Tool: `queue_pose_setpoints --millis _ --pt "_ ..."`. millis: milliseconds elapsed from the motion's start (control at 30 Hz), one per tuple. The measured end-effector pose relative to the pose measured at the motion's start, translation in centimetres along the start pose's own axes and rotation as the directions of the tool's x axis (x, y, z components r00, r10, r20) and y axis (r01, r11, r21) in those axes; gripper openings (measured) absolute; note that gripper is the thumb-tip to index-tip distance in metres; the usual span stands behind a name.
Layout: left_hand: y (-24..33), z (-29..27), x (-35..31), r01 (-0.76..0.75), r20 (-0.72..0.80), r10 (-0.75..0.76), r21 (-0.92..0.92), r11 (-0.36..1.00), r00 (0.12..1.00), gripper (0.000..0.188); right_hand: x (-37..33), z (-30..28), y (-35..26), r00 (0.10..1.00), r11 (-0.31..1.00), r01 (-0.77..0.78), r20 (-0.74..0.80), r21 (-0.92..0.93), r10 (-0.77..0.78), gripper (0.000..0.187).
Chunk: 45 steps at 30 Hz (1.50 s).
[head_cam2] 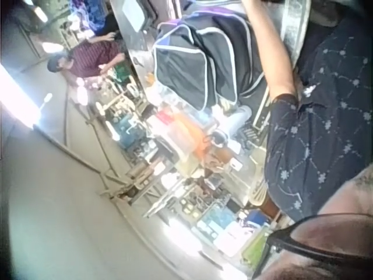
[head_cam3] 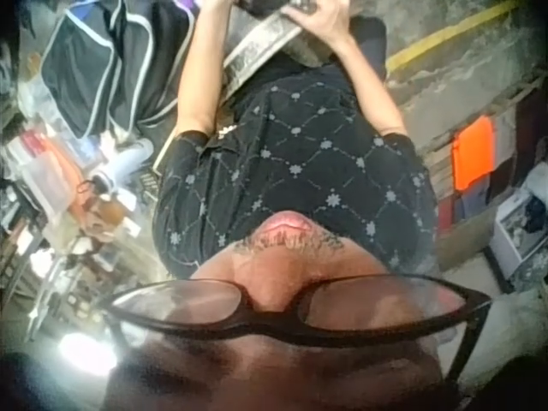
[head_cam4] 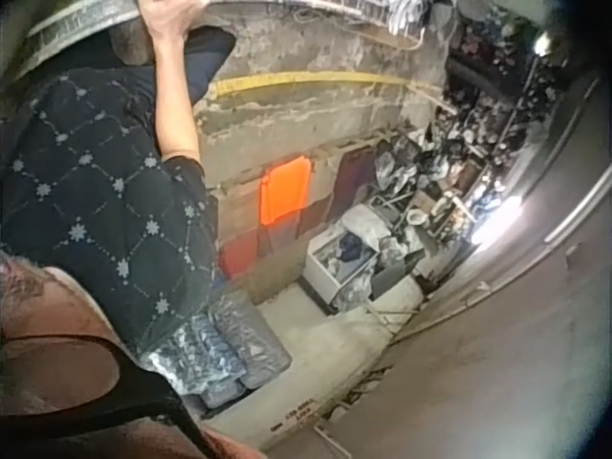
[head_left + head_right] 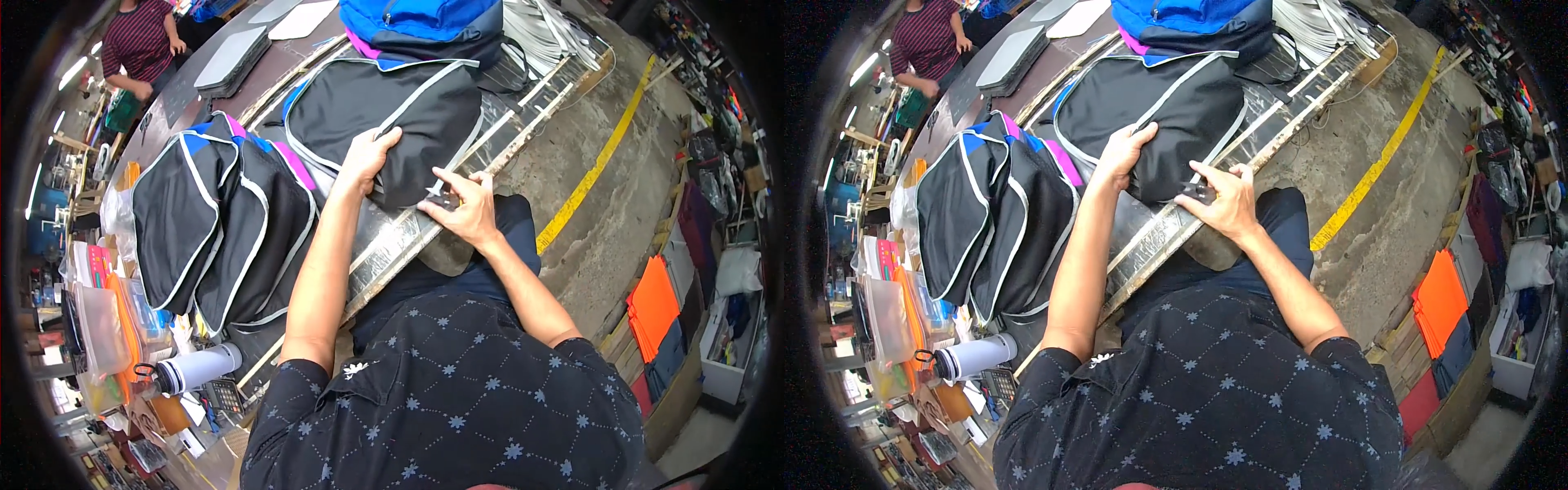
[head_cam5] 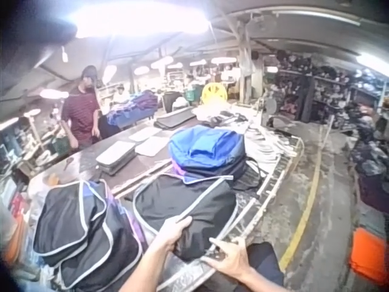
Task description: Inspecting and assembling components of a backpack, specifically checking zipper alignment and trimming excess threads.
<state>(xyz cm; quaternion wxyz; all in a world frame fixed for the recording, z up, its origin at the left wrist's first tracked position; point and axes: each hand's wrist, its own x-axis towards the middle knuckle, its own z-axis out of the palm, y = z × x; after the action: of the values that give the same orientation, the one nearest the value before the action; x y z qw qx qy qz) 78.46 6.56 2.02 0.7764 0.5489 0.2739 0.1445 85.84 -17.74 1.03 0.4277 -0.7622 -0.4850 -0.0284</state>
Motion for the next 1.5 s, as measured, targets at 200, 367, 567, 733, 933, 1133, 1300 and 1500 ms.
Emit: queue_pose_setpoints --millis 200,367,567,733,933,1133,1300,1500 --pt "1.1 -0.9 0.4 0.081 0.046 -0.073 -0.207 0.975 0.996 0.031 0.1 0.1 1.1 0.983 0.965 0.168 0.038 0.204 -0.179 0.021" --pt "1.2 -2.4 0.9 0.065 -0.008 -0.069 -0.228 0.972 0.998 0.033 -2.2 -6.9 6.9 0.965 0.999 -0.022 -0.261 0.046 0.033 0.009" --pt "0.3 -4.6 0.5 0.073 0.008 -0.074 -0.287 0.955 0.997 0.034 -11.1 -25.5 19.9 0.701 0.707 -0.659 -0.549 -0.256 0.454 0.041" --pt "0.6 -2.8 -1.5 -0.005 -0.009 0.004 -0.110 0.994 1.000 0.031 -21.6 -32.3 24.4 0.542 0.194 -0.811 -0.586 -0.552 0.603 0.045" --pt "-0.9 3.9 -9.9 -0.576 0.275 0.769 0.804 0.146 0.578 0.026 -17.6 -22.9 21.2 0.638 0.493 -0.769 -0.449 -0.408 0.625 0.049" --pt "-7.7 6.9 -14.2 -0.680 0.499 0.603 0.727 0.102 0.623 0.038 -3.2 -12.4 12.1 0.777 0.791 -0.605 -0.148 0.091 0.612 0.056" --pt "-7.1 5.8 -15.8 -0.739 0.448 0.693 0.648 0.182 0.564 0.034 3.1 -6.9 7.2 0.890 0.888 -0.443 -0.055 0.121 0.452 0.053" --pt "-6.8 4.5 -17.8 -0.700 0.387 0.719 0.687 0.194 0.578 0.021 3.8 -3.3 7.5 0.901 0.897 -0.427 -0.028 0.113 0.433 0.043"
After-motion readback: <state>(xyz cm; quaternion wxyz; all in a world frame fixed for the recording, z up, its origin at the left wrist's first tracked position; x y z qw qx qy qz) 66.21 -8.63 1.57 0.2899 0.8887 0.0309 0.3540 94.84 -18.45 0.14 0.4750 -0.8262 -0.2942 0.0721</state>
